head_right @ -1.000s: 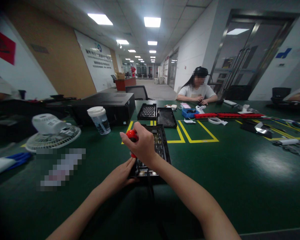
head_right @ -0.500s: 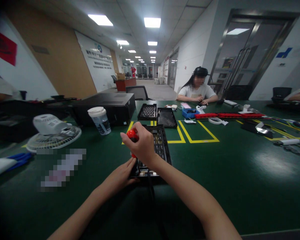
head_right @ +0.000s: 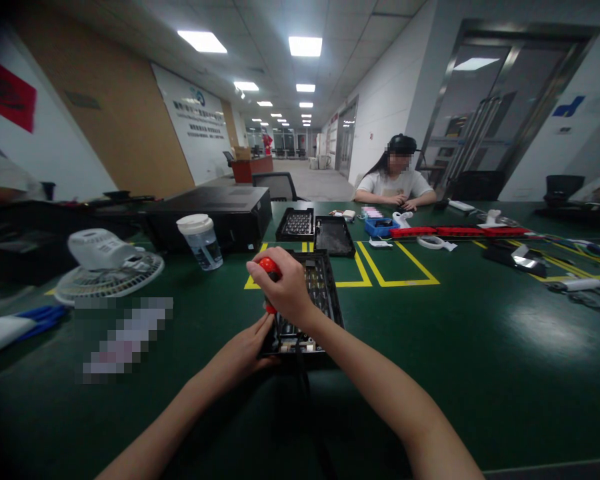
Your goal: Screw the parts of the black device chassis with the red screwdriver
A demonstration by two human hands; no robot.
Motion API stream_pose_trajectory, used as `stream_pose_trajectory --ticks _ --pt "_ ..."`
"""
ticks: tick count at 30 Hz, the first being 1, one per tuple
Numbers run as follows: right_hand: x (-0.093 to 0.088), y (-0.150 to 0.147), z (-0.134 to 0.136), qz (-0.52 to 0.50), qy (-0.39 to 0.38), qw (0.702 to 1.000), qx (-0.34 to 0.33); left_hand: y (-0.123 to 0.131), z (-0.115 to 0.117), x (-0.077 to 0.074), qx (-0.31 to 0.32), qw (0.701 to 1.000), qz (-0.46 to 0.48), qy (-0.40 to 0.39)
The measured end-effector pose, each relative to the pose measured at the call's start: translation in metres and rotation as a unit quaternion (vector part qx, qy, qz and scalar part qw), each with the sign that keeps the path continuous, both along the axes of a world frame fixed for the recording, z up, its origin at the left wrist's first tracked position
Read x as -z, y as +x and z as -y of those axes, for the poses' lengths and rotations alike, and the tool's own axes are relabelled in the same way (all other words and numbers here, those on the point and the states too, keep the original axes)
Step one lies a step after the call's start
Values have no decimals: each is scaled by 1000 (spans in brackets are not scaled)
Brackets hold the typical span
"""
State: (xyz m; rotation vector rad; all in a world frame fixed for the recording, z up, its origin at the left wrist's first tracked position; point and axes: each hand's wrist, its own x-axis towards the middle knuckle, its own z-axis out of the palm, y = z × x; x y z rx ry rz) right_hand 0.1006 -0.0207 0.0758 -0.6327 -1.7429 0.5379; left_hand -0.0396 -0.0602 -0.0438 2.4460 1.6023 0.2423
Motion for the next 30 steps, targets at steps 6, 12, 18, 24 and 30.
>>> stream_pose_trajectory --ticks 6,12,18,24,30 --pt "5 -6 -7 -128 -153 962 -184 -1 -1 5 -4 1000 -1 7" --pt "6 -5 -14 -162 -190 929 -273 -1 -1 3 -2 1000 -4 0" --pt "9 -3 -17 -152 -207 920 -294 -1 0 0 2 1000 0 2" --pt "8 -2 -19 -163 -238 884 -368 0 0 0 -2 1000 0 -3" --pt "8 2 -22 -144 -241 868 -410 -1 0 2 -2 1000 5 0"
